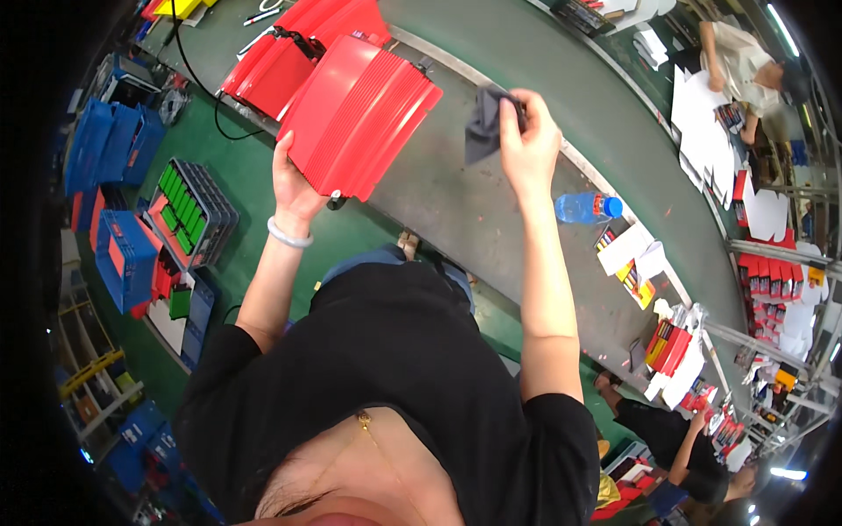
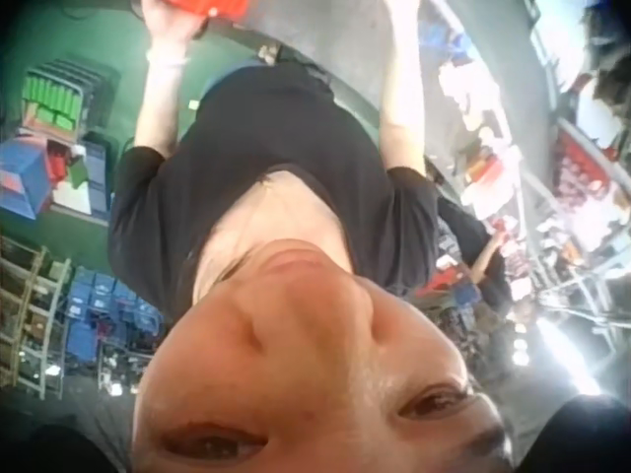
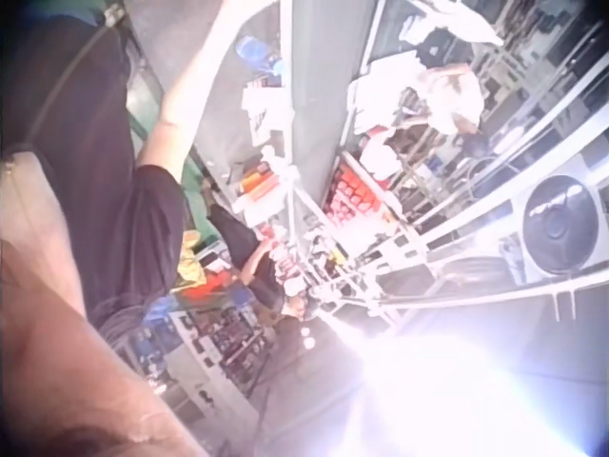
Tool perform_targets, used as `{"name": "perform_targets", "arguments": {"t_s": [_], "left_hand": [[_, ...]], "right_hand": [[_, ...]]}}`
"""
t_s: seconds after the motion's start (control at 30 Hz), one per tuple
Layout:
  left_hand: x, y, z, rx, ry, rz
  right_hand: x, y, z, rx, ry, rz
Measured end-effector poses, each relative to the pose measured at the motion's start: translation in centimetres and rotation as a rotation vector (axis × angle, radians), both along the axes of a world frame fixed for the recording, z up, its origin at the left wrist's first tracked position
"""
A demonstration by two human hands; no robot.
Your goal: Applying stickers and cleaning the exterior cases of red power inverters on an assembly line.
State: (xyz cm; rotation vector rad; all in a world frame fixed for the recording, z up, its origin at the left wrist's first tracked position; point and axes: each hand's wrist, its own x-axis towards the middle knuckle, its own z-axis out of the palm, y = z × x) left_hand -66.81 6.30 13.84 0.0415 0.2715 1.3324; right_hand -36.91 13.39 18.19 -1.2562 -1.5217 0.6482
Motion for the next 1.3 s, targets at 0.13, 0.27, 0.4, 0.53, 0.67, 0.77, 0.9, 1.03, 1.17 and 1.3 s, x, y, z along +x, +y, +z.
{"name": "perform_targets", "arguments": {"t_s": [0.13,0.27,0.4,0.53,0.67,0.77,0.9,1.03,1.17,1.3], "left_hand": [[0.5,-0.2,0.3,-0.029,-0.016,-0.032],[0.4,-0.2,0.5,0.020,-0.044,-0.024],[0.1,0.3,0.2,-0.046,0.020,0.103],[-0.5,0.3,-0.4,-0.120,-0.063,0.177],[-1.5,0.0,-0.6,-0.078,-0.090,0.126],[-1.9,0.0,-0.4,-0.099,-0.157,0.164],[-1.9,0.1,-0.1,-0.103,-0.121,0.179],[-1.8,0.2,0.1,-0.088,-0.138,0.156],[-2.0,0.1,0.2,-0.069,-0.150,0.095],[-1.8,0.1,0.6,-0.010,-0.175,0.091]], "right_hand": [[-3.6,-0.8,2.4,0.183,-0.149,0.091],[-7.0,-2.1,1.0,0.305,-0.319,0.113],[-9.1,-5.7,-1.7,0.234,-0.347,0.448],[-8.5,-7.6,-5.0,-0.383,-0.102,0.717],[-7.4,-4.5,-6.5,-0.664,0.171,0.330],[-7.5,-2.6,-4.8,-0.440,0.292,0.239],[-9.6,-1.0,-0.7,-0.043,0.449,0.251],[-11.3,0.0,1.7,0.193,0.152,0.276],[-11.9,0.5,2.4,0.346,-0.041,0.291],[-12.3,1.1,2.7,0.443,-0.136,0.247]]}}
